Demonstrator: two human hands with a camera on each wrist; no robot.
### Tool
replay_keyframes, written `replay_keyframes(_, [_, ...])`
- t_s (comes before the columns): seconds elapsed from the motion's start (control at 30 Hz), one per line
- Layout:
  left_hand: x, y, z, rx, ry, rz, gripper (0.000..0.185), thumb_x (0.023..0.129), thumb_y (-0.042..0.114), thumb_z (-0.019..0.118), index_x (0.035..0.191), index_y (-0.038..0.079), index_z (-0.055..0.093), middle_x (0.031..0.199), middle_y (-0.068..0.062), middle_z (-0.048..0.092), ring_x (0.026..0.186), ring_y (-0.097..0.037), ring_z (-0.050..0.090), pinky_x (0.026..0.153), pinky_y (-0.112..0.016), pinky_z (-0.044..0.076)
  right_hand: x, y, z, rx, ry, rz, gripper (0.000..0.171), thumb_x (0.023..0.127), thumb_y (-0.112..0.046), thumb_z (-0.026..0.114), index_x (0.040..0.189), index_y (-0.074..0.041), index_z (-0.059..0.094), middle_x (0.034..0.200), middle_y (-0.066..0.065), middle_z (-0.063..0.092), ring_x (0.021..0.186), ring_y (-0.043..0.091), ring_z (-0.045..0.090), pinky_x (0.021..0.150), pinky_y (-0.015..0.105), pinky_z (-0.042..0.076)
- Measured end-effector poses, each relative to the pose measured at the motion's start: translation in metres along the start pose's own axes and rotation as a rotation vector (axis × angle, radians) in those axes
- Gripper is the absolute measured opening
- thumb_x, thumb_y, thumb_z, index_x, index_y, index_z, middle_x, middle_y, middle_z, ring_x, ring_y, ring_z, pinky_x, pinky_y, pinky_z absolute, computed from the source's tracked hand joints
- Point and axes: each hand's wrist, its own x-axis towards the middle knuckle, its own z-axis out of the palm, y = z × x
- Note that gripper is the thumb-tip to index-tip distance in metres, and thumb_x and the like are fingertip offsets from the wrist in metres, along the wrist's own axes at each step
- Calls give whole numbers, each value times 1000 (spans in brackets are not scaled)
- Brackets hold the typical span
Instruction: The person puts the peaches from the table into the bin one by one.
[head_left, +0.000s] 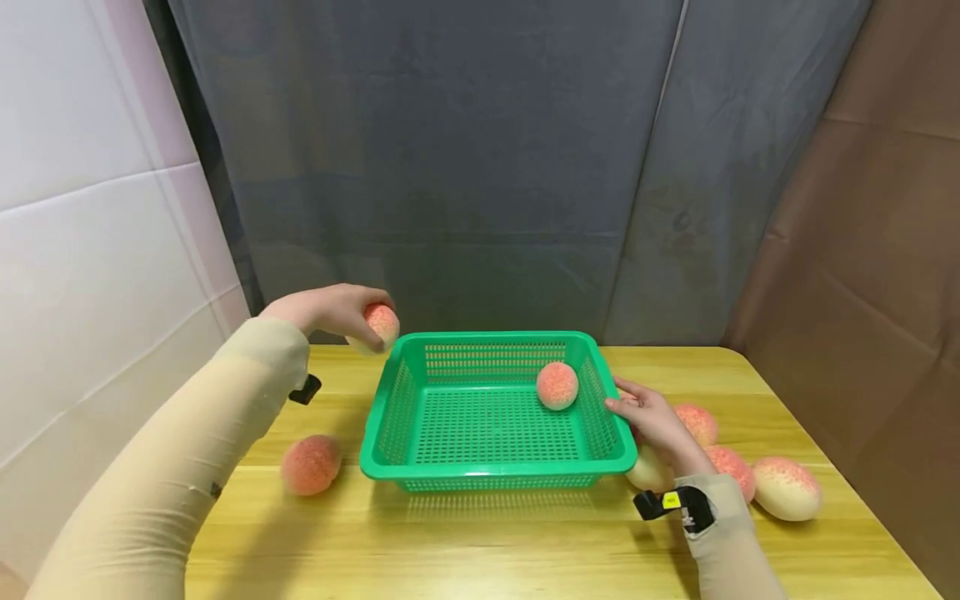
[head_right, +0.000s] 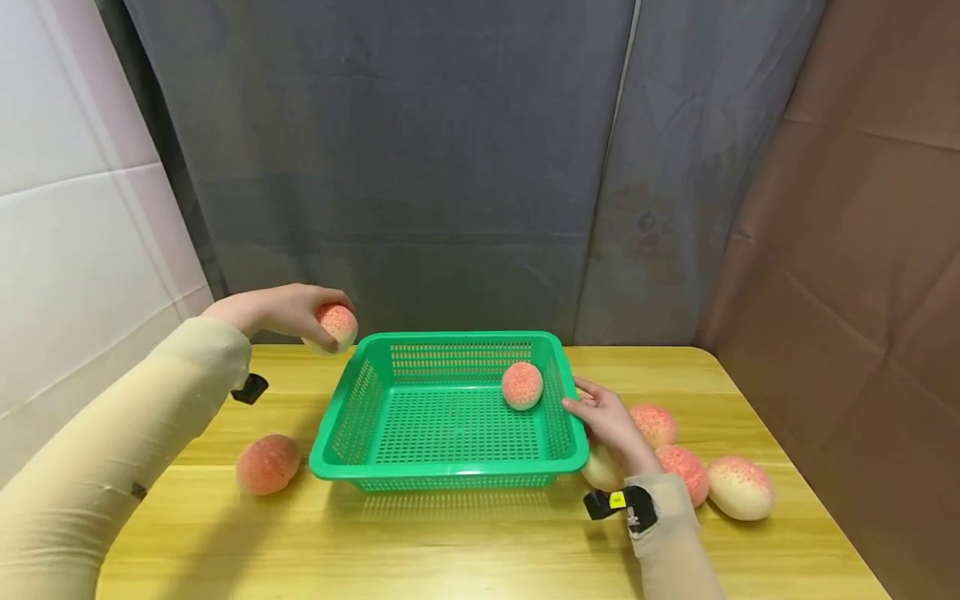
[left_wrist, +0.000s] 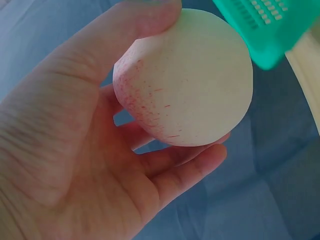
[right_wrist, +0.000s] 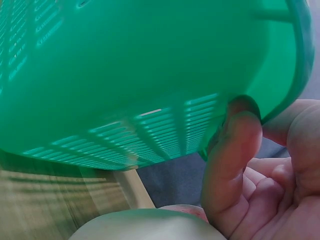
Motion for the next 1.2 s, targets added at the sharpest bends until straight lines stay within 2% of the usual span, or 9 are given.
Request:
replay_keyframes(0.2, [28, 15, 12, -14, -55, 22, 45, 74, 22, 76, 116, 15, 61, 104, -5, 59, 90, -24, 53, 73, -38, 46, 0, 2, -1, -8, 4, 14, 67, 99, -18, 58, 151, 4, 23, 108, 28, 65, 89, 34, 68, 72, 40, 57])
replay_keyframes(0.37, [52, 30, 24, -17, -67, 46, 45, 74, 21, 74, 117, 19, 61, 106, -3, 58, 93, -24, 52, 74, -38, 46, 2, 2, -3, -13, 17, 13, 67, 99, -20, 58, 151, 4, 23, 109, 28, 66, 89, 33, 68, 72, 40, 58])
replay_keyframes(0.6, [76, 50, 46, -35, -113, 100, 45, 74, 23, 76, 118, 22, 63, 107, 0, 59, 94, -23, 52, 74, -36, 47, 1, 4, -2, -10, 5, 10, 66, 99, -18, 57, 151, 5, 22, 108, 29, 65, 87, 32, 69, 71, 41, 58])
replay_keyframes(0.77, [90, 62, 61, 31, -99, 150, 41, 72, 23, 76, 112, 24, 65, 105, 1, 57, 93, -20, 52, 74, -34, 47, 1, 5, -2, -15, 15, 4, 66, 99, -18, 58, 150, 6, 23, 108, 29, 65, 86, 31, 69, 70, 39, 58])
replay_keyframes(1.03, [110, 82, 84, 81, -71, 164, 46, 72, 27, 80, 116, 25, 65, 105, 2, 55, 92, -17, 52, 75, -33, 47, 2, 4, -2, -11, 11, -8, 66, 99, -17, 58, 150, 6, 24, 104, 27, 67, 86, 31, 69, 70, 38, 58])
replay_keyframes(1.2, [119, 89, 100, 132, -58, 175, 43, 73, 31, 81, 113, 29, 66, 101, 9, 57, 90, -13, 52, 74, -31, 47, 1, 6, -1, 0, -16, -21, 66, 99, -16, 57, 150, 7, 22, 105, 29, 66, 89, 36, 68, 72, 41, 57])
